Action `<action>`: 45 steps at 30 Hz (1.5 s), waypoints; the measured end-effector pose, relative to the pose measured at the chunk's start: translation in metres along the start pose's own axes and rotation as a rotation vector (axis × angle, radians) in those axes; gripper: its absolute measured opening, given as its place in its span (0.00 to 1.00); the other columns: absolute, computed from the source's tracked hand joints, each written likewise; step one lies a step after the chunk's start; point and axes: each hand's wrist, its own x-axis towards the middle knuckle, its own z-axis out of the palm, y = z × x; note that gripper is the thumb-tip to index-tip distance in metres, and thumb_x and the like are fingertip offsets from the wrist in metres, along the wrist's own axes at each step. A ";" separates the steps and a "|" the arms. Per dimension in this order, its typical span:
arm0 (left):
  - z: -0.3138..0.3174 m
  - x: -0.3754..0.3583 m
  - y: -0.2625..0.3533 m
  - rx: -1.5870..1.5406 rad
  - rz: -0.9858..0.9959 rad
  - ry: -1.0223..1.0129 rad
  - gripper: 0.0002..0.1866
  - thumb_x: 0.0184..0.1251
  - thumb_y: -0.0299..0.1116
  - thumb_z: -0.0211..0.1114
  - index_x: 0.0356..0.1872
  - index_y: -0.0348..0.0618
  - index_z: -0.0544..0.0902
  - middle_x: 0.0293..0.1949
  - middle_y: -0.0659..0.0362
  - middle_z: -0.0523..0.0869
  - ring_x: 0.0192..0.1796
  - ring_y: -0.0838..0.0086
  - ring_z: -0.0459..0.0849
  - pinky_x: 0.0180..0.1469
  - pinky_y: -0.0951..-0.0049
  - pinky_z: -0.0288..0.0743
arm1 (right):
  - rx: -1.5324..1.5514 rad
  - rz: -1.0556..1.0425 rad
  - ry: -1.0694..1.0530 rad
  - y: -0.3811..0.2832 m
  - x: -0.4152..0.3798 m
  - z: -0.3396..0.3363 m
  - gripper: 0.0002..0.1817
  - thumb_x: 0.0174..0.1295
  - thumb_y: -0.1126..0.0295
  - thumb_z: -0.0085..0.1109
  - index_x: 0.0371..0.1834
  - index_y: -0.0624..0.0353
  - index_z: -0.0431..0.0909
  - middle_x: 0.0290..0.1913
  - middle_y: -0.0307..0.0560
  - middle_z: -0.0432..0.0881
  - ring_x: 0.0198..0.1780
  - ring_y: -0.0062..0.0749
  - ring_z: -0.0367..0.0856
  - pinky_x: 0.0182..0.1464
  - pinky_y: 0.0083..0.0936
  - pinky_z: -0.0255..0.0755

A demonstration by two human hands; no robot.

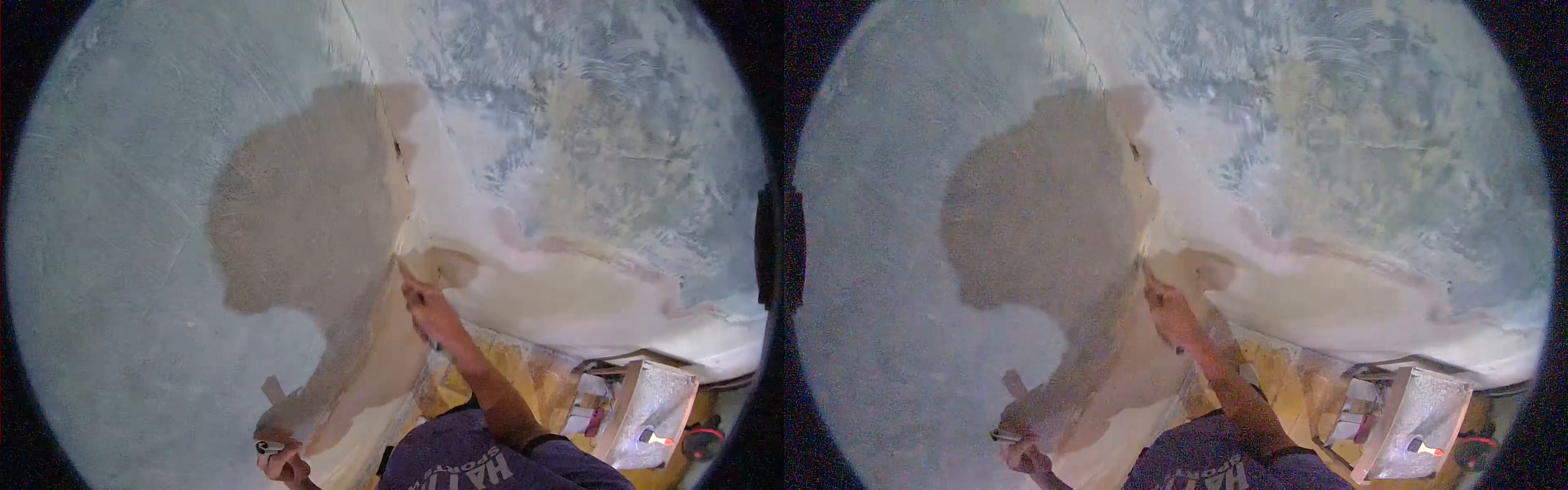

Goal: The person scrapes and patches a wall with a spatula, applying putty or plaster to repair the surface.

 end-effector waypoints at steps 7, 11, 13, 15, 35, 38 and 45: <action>0.003 -0.027 -0.002 -0.044 0.043 -0.252 0.05 0.59 0.35 0.64 0.28 0.47 0.82 0.30 0.53 0.86 0.34 0.69 0.82 0.34 0.68 0.74 | 0.053 0.019 -0.022 -0.010 -0.003 0.003 0.27 0.73 0.60 0.42 0.74 0.53 0.59 0.25 0.35 0.68 0.20 0.20 0.70 0.19 0.22 0.69; 0.011 -0.028 0.040 -0.161 -0.032 -0.380 0.02 0.58 0.29 0.63 0.28 0.50 0.81 0.29 0.55 0.87 0.32 0.69 0.83 0.33 0.69 0.73 | 0.090 0.120 0.124 -0.010 0.011 -0.008 0.26 0.72 0.60 0.45 0.69 0.61 0.66 0.23 0.36 0.68 0.18 0.21 0.69 0.18 0.23 0.69; 0.016 -0.030 0.054 -0.336 -0.121 -0.357 0.04 0.63 0.31 0.61 0.30 0.48 0.82 0.31 0.54 0.88 0.31 0.66 0.84 0.35 0.67 0.75 | 0.056 0.087 0.085 -0.030 -0.018 0.003 0.24 0.72 0.60 0.45 0.67 0.61 0.68 0.21 0.36 0.68 0.17 0.22 0.69 0.18 0.24 0.69; 0.018 -0.032 0.050 -0.457 -0.126 -0.334 0.07 0.58 0.22 0.60 0.31 0.45 0.86 0.32 0.53 0.87 0.33 0.65 0.84 0.38 0.66 0.77 | 0.051 0.033 0.099 -0.043 -0.029 0.023 0.23 0.72 0.61 0.45 0.66 0.61 0.69 0.20 0.36 0.68 0.15 0.23 0.68 0.17 0.25 0.68; -0.025 -0.085 0.028 -0.516 -0.205 -0.312 0.08 0.60 0.19 0.60 0.35 0.41 0.86 0.33 0.51 0.86 0.36 0.64 0.85 0.39 0.70 0.77 | -0.230 -0.312 -0.305 0.291 -0.204 0.008 0.12 0.64 0.68 0.55 0.47 0.62 0.79 0.32 0.42 0.79 0.32 0.30 0.77 0.37 0.27 0.72; -0.031 -0.083 0.032 -0.477 -0.339 -0.328 0.07 0.61 0.20 0.61 0.33 0.41 0.86 0.32 0.50 0.86 0.37 0.63 0.86 0.40 0.68 0.78 | 0.373 0.149 -0.291 0.336 -0.205 -0.001 0.10 0.64 0.72 0.52 0.44 0.62 0.80 0.31 0.42 0.79 0.33 0.31 0.78 0.38 0.27 0.73; -0.031 -0.089 0.000 -0.442 -0.378 -0.139 0.12 0.68 0.36 0.60 0.31 0.38 0.85 0.32 0.50 0.85 0.35 0.62 0.83 0.39 0.64 0.74 | 0.195 -0.078 0.043 0.199 -0.190 -0.006 0.13 0.67 0.67 0.57 0.50 0.61 0.76 0.35 0.39 0.79 0.34 0.25 0.78 0.34 0.24 0.72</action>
